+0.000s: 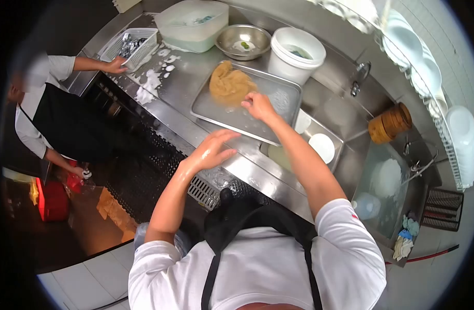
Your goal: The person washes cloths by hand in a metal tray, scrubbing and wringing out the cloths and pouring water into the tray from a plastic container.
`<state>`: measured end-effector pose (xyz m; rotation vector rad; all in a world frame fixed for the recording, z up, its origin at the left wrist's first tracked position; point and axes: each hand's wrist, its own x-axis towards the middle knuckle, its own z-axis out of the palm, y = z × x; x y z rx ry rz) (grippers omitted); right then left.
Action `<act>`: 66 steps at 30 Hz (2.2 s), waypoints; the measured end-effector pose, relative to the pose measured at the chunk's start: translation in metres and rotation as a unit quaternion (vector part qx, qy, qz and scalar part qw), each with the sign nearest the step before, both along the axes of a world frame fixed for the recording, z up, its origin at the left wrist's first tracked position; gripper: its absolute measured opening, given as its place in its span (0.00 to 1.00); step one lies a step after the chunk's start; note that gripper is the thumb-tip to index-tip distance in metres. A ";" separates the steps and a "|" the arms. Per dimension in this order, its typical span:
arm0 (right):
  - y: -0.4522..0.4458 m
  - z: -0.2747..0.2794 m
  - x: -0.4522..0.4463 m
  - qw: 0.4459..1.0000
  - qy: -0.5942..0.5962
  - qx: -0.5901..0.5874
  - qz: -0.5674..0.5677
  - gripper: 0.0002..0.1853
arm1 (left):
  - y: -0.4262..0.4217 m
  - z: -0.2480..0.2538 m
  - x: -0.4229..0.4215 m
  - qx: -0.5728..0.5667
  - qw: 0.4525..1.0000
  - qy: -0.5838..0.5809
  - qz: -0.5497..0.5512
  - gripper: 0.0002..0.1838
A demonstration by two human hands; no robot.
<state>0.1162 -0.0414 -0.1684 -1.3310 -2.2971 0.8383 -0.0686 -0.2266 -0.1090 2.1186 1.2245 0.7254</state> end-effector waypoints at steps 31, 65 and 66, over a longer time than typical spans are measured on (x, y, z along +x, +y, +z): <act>0.028 0.207 0.013 0.816 0.554 -0.130 -0.097 0.10 | 0.198 -0.041 0.009 0.015 0.904 -0.069 0.421 0.15; 0.044 0.010 0.023 0.947 -0.279 0.149 0.059 0.41 | 0.177 -0.026 -0.010 -0.081 0.909 0.338 0.231 0.42; 0.043 0.000 0.014 0.941 -0.275 0.174 0.090 0.47 | 0.180 -0.040 -0.006 -0.048 0.915 0.355 0.186 0.46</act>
